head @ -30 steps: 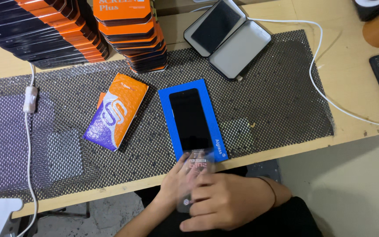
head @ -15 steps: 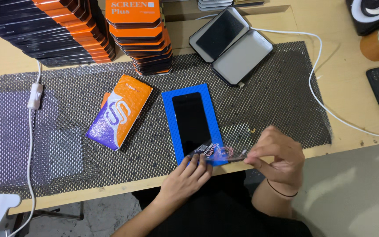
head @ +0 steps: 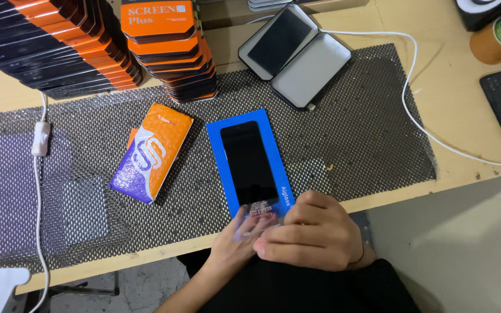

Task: The person removes phone replacement screens from protective envelopes, wipes the screen surfaces with a cloth, uses a squeegee card to smooth the protective film, and places the screens back into their packaging.

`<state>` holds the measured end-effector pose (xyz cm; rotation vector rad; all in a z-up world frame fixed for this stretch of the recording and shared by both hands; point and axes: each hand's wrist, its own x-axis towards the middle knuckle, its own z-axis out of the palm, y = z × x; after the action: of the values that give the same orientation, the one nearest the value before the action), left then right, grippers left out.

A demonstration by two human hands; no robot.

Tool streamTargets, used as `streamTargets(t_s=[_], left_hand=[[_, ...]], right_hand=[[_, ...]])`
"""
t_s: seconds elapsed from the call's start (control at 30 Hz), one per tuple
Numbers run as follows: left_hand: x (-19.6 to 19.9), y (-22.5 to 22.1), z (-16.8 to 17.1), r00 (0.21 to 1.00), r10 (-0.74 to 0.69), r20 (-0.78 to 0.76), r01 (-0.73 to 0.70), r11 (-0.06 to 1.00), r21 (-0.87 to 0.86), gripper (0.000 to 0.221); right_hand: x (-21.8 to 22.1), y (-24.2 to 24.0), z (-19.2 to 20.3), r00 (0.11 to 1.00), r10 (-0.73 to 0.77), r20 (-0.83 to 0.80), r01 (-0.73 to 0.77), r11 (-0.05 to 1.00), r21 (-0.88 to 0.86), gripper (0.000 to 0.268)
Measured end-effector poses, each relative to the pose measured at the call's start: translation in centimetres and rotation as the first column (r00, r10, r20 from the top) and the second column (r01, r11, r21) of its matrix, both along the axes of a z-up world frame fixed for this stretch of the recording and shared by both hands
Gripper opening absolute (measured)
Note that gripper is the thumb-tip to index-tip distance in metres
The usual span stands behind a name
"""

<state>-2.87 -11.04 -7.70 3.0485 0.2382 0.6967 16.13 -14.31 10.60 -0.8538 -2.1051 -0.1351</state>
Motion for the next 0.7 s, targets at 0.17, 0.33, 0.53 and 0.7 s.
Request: streamTargets(t_s=[0.17,0.33,0.53,0.7], left_hand=[[-0.7,-0.6,-2.8,0.99,0.032,-0.135,-0.028,0.999,0.034,0.042],[-0.4,0.2,0.3,0.988,0.083,-0.133,-0.059,0.984,0.171,0.049],[-0.1,0.5,1.8,0.99,0.102,-0.095,-0.083,0.979,0.189,0.031],[-0.1,0.6,2.1,0.99,0.11,-0.083,-0.092,0.976,0.197,0.029]], right_hand=[[-0.6,0.8,0.6,0.999,-0.015,0.049,0.013,0.999,0.043,0.013],[1.0,-0.4,-0.7,0.99,-0.074,-0.118,0.081,0.995,0.053,0.01],[4.1,-1.1,-3.0,0.896,-0.27,-0.353,0.329,0.937,0.118,0.01],[6.9,-2.1,-3.0,0.829,-0.368,-0.422,0.447,0.889,0.103,0.013]])
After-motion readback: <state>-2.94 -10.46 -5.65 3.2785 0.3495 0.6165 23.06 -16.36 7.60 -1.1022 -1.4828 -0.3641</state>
